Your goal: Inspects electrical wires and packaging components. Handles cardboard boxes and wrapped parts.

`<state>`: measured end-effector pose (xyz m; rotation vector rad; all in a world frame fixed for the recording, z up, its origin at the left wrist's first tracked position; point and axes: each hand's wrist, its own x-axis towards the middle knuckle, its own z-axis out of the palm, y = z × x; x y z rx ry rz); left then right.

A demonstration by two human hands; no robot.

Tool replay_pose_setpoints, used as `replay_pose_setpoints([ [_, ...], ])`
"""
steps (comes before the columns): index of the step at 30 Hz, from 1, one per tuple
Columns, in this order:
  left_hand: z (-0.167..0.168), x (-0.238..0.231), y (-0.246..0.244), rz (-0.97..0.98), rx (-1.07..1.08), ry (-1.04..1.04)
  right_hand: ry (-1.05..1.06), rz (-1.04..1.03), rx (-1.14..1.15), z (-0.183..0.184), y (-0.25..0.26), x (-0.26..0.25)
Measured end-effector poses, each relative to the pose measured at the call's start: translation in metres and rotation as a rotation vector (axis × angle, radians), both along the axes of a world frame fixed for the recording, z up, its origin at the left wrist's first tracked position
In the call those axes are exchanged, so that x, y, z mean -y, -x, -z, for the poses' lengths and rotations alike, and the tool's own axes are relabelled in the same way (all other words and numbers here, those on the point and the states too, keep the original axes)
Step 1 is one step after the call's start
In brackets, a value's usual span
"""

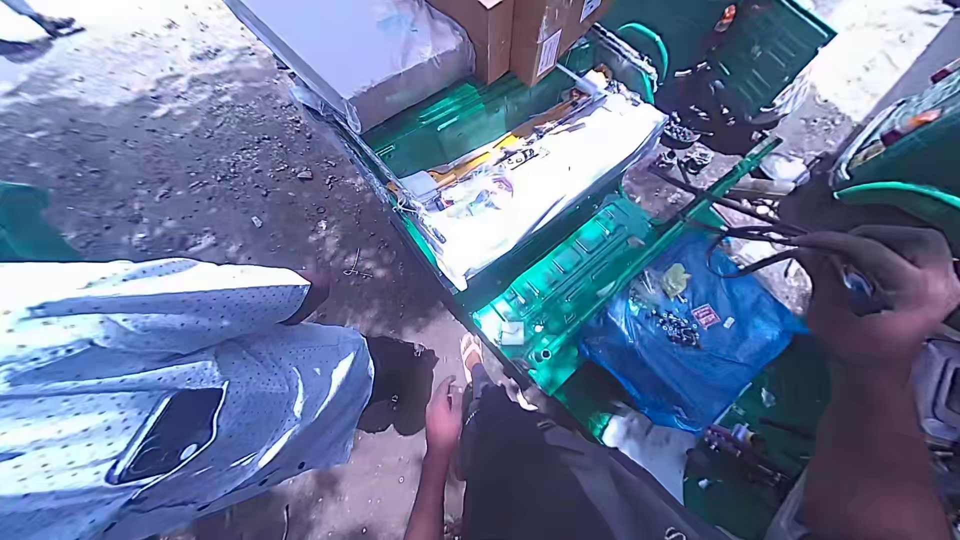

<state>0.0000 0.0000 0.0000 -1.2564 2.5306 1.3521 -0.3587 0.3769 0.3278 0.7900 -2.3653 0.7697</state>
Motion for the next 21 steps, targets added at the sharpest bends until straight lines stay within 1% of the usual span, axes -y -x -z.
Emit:
replay_pose_setpoints([
  [1,-0.011,0.036,0.046,0.077,-0.009,0.022,-0.067,0.144,-0.012,0.011,0.01,-0.019],
  [2,-0.02,0.062,0.086,0.151,-0.006,0.024,-0.14,0.262,0.018,0.023,0.019,-0.041],
  [3,-0.029,0.084,0.122,0.217,0.004,0.014,-0.204,0.369,0.083,0.036,0.027,-0.059],
  [4,-0.04,0.11,0.16,0.269,0.002,0.013,-0.242,0.46,0.14,0.051,0.037,-0.065],
  [5,-0.049,0.132,0.196,0.301,-0.017,0.019,-0.262,0.516,0.172,0.066,0.047,-0.062],
  [7,-0.055,0.161,0.252,0.337,-0.09,0.051,-0.295,0.592,0.227,0.107,0.061,-0.058],
  [9,-0.055,0.174,0.302,0.319,-0.165,0.047,-0.364,0.646,0.399,0.156,0.072,-0.075],
  [10,-0.054,0.177,0.327,0.29,-0.186,0.025,-0.402,0.651,0.525,0.181,0.075,-0.082],
  [11,-0.054,0.183,0.347,0.236,-0.189,-0.009,-0.442,0.636,0.677,0.207,0.077,-0.085],
  [12,-0.054,0.19,0.357,0.16,-0.175,-0.051,-0.496,0.6,0.852,0.231,0.074,-0.08],
  [13,-0.053,0.194,0.363,0.072,-0.159,-0.111,-0.576,0.583,1.021,0.244,0.064,-0.073],
  [14,-0.05,0.198,0.382,-0.036,-0.174,-0.202,-0.644,0.601,1.146,0.251,0.059,-0.066],
  [15,-0.037,0.205,0.411,-0.168,-0.223,-0.294,-0.608,0.631,1.163,0.264,0.055,-0.066],
  [17,-0.008,0.218,0.46,-0.476,-0.377,-0.54,-0.369,0.707,1.149,0.283,0.026,-0.066],
  [18,-0.002,0.224,0.475,-0.597,-0.441,-0.649,-0.284,0.726,1.154,0.289,0.009,-0.066],
  [19,0.0,0.228,0.484,-0.669,-0.468,-0.732,-0.214,0.731,1.165,0.287,-0.008,-0.065],
  [20,-0.004,0.231,0.493,-0.69,-0.46,-0.764,-0.143,0.734,1.166,0.283,-0.023,-0.063],
  [21,-0.011,0.234,0.502,-0.675,-0.436,-0.746,-0.086,0.738,1.147,0.277,-0.036,-0.061],
])
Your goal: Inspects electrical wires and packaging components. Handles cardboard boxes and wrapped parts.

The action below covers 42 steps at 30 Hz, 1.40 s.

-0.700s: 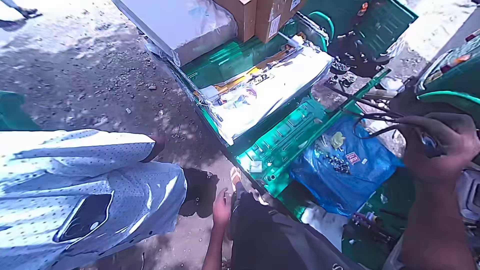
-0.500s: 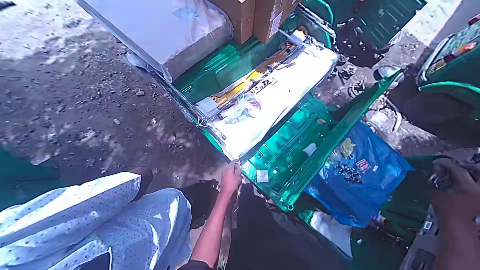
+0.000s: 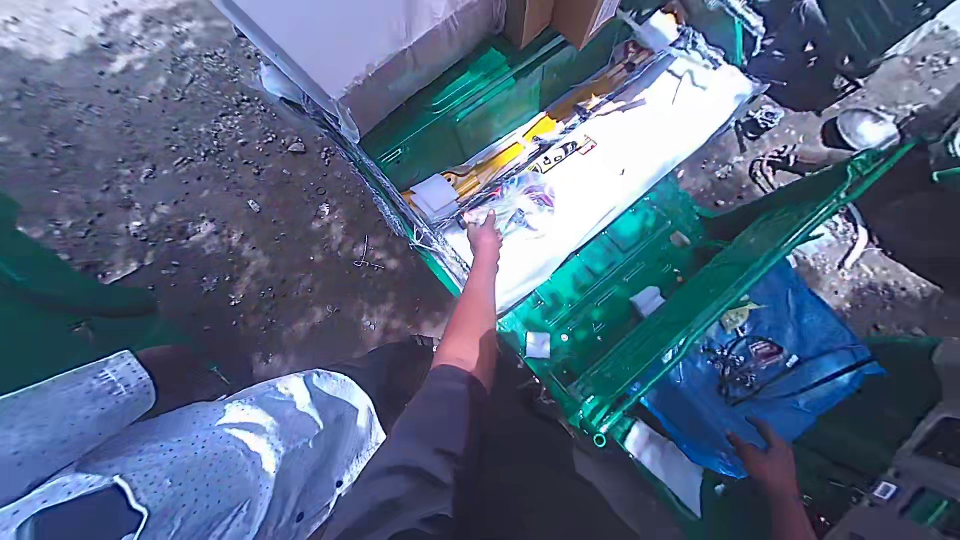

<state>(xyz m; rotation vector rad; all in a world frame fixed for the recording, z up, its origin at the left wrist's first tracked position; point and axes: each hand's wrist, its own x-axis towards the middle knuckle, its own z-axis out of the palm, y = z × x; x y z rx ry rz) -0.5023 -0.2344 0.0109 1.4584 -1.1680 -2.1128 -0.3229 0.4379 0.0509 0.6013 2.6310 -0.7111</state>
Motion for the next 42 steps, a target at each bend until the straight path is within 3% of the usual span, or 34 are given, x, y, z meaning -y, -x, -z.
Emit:
replay_pose_setpoints([
  [3,-0.028,0.006,0.007,0.136,0.024,0.218,0.029,0.101,-0.105,-0.031,-0.029,0.0],
  [7,-0.097,0.001,-0.009,0.457,-0.178,0.691,0.067,0.242,-0.34,-0.082,-0.037,0.021],
  [9,-0.123,-0.013,-0.02,0.638,-0.219,0.941,0.053,0.178,-0.444,-0.109,-0.023,0.048],
  [12,-0.127,-0.034,-0.046,0.817,-0.303,1.162,0.114,-0.035,-0.607,-0.133,0.012,0.119],
  [15,-0.116,-0.041,-0.066,0.91,-0.349,1.121,0.493,-0.146,-0.602,-0.14,0.048,0.237],
  [18,-0.112,-0.035,-0.075,1.039,-0.338,1.014,0.889,-0.187,-0.268,-0.118,0.078,0.357],
  [20,-0.125,-0.029,-0.074,1.226,-0.339,1.032,0.937,-0.272,-0.125,-0.1,0.101,0.424],
  [23,-0.147,-0.018,-0.081,1.428,-0.308,1.107,0.949,-0.336,-0.131,-0.078,0.119,0.49],
  [26,-0.15,0.006,-0.074,1.428,-0.352,1.117,1.052,-0.306,-0.249,-0.069,0.131,0.509],
  [31,-0.148,0.046,-0.063,1.223,-0.479,0.67,1.184,0.068,-0.382,-0.076,0.135,0.5],
  [34,-0.145,0.06,-0.081,1.185,-0.505,0.491,1.132,0.116,-0.389,-0.081,0.125,0.486],
  [38,-0.138,0.063,-0.095,1.244,-0.48,0.622,0.968,-0.068,-0.368,-0.1,0.136,0.492],
  [40,-0.138,0.062,-0.102,1.329,-0.417,0.871,0.861,-0.191,-0.295,-0.096,0.149,0.508],
  [42,-0.141,0.06,-0.105,1.393,-0.385,1.17,0.887,-0.194,-0.331,-0.084,0.162,0.528],
])
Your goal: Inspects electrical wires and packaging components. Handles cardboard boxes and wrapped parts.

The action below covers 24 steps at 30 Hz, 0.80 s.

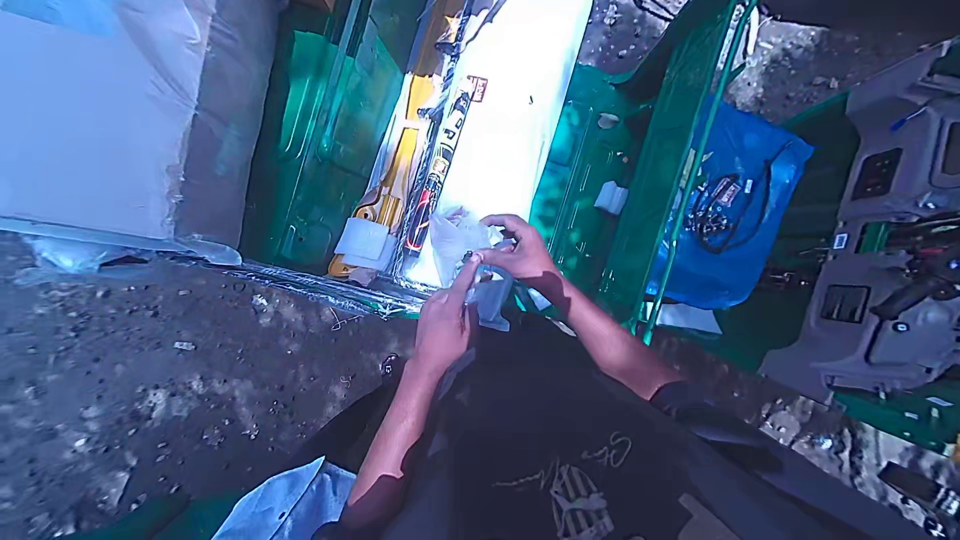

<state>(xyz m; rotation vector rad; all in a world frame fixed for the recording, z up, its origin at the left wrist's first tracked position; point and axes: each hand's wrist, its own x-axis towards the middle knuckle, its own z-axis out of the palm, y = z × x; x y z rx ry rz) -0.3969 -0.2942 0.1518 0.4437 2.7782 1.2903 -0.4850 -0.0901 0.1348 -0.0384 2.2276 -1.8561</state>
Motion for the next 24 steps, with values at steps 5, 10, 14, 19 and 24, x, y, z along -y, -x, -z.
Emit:
replay_pose_setpoints([
  [5,-0.022,-0.006,-0.01,0.151,-0.095,0.246,0.022,0.167,-0.129,-0.011,0.039,0.006],
  [10,-0.025,0.034,0.004,0.14,-0.412,0.351,-0.232,0.171,-0.424,-0.035,0.065,-0.014],
  [14,-0.032,0.053,0.003,-0.074,-0.496,0.305,-0.286,0.12,-0.418,-0.04,0.05,-0.043],
  [19,0.002,0.02,-0.016,-0.334,-0.425,-0.01,-0.268,0.111,-0.268,-0.029,0.014,-0.07],
  [24,0.007,-0.01,-0.014,-0.415,-0.224,-0.512,-0.546,0.012,-0.306,-0.085,-0.001,-0.068],
])
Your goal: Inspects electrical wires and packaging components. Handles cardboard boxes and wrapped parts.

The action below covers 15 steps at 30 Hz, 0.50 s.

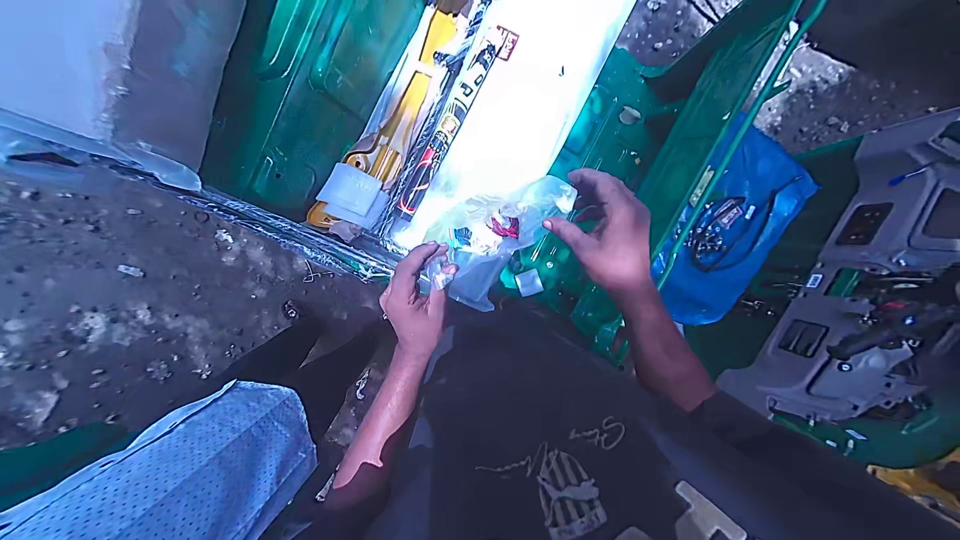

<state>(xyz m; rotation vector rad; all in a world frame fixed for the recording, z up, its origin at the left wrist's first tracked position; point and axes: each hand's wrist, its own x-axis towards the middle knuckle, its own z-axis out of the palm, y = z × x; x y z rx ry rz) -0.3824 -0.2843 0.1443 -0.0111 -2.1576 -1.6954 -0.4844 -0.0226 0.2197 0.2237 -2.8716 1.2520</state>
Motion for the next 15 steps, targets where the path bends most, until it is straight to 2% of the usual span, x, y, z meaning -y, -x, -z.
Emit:
replay_pose_setpoints([
  [1,-0.001,-0.002,0.001,0.015,0.016,-0.038,-0.055,-0.039,-0.086,-0.022,-0.007,0.008],
  [3,-0.003,-0.003,0.0,0.019,0.049,-0.033,0.029,-0.147,-0.308,-0.048,-0.014,0.029],
  [4,-0.004,-0.003,-0.001,0.022,0.059,-0.022,0.104,-0.245,-0.309,-0.052,-0.013,0.04],
  [5,-0.004,-0.002,0.0,0.027,0.064,-0.019,0.102,-0.358,-0.203,-0.049,-0.009,0.051],
  [7,-0.001,-0.003,-0.002,0.055,0.062,-0.05,-0.146,-0.517,0.175,-0.021,0.009,0.076],
  [9,0.002,-0.003,-0.003,0.082,0.064,-0.092,-0.443,-0.536,0.532,0.027,0.031,0.1],
  [10,0.003,-0.003,-0.005,0.09,0.085,-0.1,-0.528,-0.489,0.624,0.053,0.036,0.106],
  [13,0.005,0.002,-0.007,0.112,0.145,-0.072,-0.637,-0.344,0.688,0.124,0.041,0.106],
  [15,0.007,0.003,-0.004,0.13,0.151,-0.095,-0.687,-0.355,0.785,0.126,0.045,0.102],
])
